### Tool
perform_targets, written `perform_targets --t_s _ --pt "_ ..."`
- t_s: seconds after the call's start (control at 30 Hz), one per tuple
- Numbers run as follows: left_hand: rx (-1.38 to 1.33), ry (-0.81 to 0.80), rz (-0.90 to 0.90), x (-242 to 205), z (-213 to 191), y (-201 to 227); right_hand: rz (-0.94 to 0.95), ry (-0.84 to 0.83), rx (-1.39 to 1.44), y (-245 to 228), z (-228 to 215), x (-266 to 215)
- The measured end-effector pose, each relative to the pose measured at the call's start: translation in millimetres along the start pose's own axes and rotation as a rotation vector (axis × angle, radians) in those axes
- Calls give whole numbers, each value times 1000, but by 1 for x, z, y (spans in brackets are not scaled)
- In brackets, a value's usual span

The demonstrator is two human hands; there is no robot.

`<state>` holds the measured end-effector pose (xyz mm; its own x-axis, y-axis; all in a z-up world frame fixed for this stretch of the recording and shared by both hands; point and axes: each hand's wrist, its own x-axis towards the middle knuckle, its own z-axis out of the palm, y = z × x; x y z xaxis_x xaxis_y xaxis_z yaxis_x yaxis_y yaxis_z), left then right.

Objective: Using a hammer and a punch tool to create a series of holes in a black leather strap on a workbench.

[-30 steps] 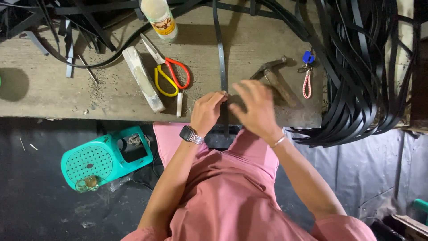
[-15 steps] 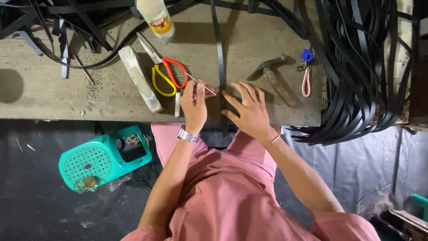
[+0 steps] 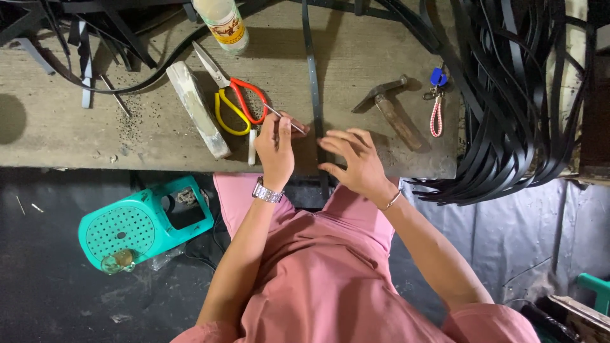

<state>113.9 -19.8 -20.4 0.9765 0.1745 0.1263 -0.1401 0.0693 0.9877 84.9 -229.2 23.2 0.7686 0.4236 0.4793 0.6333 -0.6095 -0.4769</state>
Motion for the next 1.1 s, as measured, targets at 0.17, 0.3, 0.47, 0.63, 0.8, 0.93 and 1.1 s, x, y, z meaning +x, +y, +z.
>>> perform_targets --t_s 0.17,0.3,0.47,0.63,0.8,0.93,1.1 --pt "70 24 38 -1 5 12 -45 52 29 1 1 -5" --pt "219 32 51 -2 11 33 7 47 60 10 6 -18" --pt "176 45 47 -3 16 39 -23 8 17 2 1 -6" --pt "227 47 69 -4 13 35 31 20 34 14 11 -22" --pt "302 58 82 -3 14 34 71 -18 6 -3 -5 -1" --pt "268 20 73 -6 14 32 65 -73 -92 -9 -12 11" --pt "283 -24 111 -5 19 44 124 -117 -167 -13 -14 15"
